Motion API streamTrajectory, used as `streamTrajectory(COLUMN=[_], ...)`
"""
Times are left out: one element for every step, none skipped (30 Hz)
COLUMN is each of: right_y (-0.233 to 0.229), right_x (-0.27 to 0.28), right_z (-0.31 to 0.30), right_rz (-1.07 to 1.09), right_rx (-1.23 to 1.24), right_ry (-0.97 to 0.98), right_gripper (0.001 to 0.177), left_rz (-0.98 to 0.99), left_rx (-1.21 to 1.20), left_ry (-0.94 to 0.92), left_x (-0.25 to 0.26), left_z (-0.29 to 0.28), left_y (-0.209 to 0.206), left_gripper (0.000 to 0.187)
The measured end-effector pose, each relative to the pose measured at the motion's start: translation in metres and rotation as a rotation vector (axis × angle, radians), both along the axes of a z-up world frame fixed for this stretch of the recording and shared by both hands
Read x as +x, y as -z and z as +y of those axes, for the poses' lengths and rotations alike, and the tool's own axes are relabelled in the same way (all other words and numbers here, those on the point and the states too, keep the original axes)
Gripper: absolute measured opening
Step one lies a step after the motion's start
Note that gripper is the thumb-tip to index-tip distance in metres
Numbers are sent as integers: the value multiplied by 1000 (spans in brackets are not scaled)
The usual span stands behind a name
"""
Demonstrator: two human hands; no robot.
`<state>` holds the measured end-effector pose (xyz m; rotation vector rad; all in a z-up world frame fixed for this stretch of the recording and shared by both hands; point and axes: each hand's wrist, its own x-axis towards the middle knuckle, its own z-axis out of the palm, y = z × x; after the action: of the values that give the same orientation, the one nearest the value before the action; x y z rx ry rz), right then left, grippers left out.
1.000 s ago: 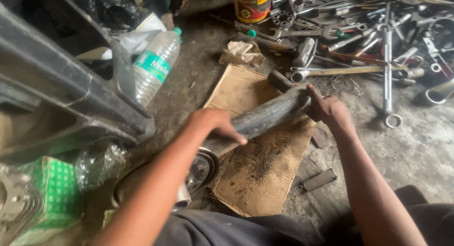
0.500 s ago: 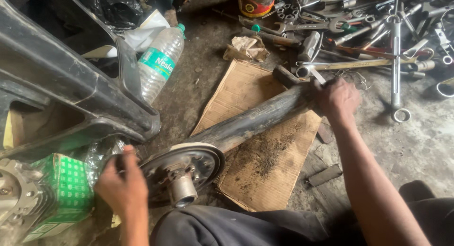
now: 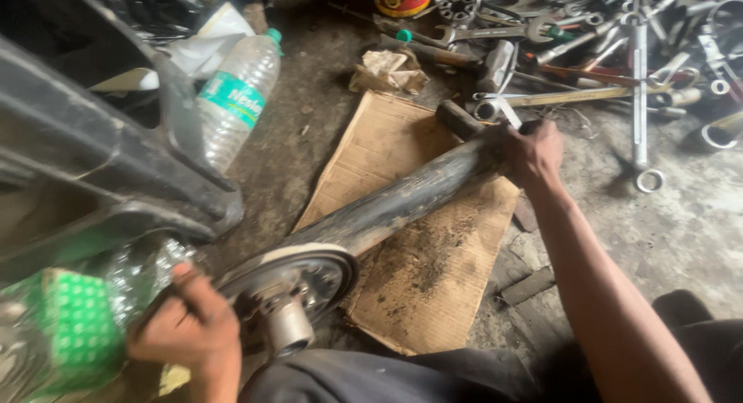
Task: The person uses a thin metal tool to scrape debris from a cylindrical component of a larger metal assembly and subsequently wipes the surface with their hand.
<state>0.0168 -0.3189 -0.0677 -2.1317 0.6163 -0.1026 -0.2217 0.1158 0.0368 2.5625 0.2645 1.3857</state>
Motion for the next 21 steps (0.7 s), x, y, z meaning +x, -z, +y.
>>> streamTrajectory(right_y=[-3, -6, -8, -10, -11, -12, -11, -11, -9, -5, 1, 8, 15, 22, 32, 39, 45, 53, 57, 57, 55], right_x=[-2, -4, -6, -6, -5, -4, -3, 0, 5, 12, 21, 30, 42, 49, 53, 61, 67, 65, 63, 62, 57], right_z=[1, 4, 7, 14, 20, 28, 37, 45, 51, 60, 69, 77, 85, 85, 85, 81, 78, 74, 70, 66, 63], right_rz=[-47, -95, -75, -58, -41, -107, -173, -241, -258, -270, -282, -313, -342, -375, -359, -353, -348, -362, -375, -399, -419], right_rx=[38, 76, 145, 217, 290, 343, 395, 451, 363, 282, 200, 310, 420, 518, 457, 390, 324, 225, 127, 39, -10], right_ry=[13, 24, 46, 65, 84, 82, 79, 69, 100, 128, 155, 177, 201, 236, 262, 286, 310, 270, 229, 189, 176], right_gripper=[42, 41, 39, 38, 37, 37, 38, 38, 46, 53, 61, 55, 50, 47, 48, 49, 50, 51, 53, 54, 55], left_rz=[-7, -19, -35, -64, -108, -144, -182, -208, -229, -242, -243, -236, -226, -198, -173, -163, -154, -142, -88, -43, 46], left_rx=[-29, -48, -63, -73, -84, -91, -101, -96, -97, -85, -68, -49, -31, -36, -47, -61, -75, -108, -131, -142, -141], left_ry=[29, 29, 25, 31, 48, 66, 82, 116, 146, 179, 215, 253, 291, 303, 304, 301, 298, 284, 244, 208, 145], left_x=[-2, -5, -5, -4, -1, 1, 5, 10, 15, 19, 24, 30, 35, 40, 43, 47, 49, 44, 35, 29, 22], left_z=[1, 1, 3, 6, 10, 15, 21, 28, 35, 43, 49, 54, 58, 58, 57, 54, 52, 53, 52, 53, 52], left_y=[2, 4, 6, 6, 7, 7, 7, 7, 7, 6, 6, 5, 6, 8, 10, 14, 20, 24, 30, 34, 38], left_gripper=[53, 53, 54, 55, 56, 57, 58, 59, 59, 60, 61, 62, 63, 64, 65, 64, 63, 60, 56, 52, 48])
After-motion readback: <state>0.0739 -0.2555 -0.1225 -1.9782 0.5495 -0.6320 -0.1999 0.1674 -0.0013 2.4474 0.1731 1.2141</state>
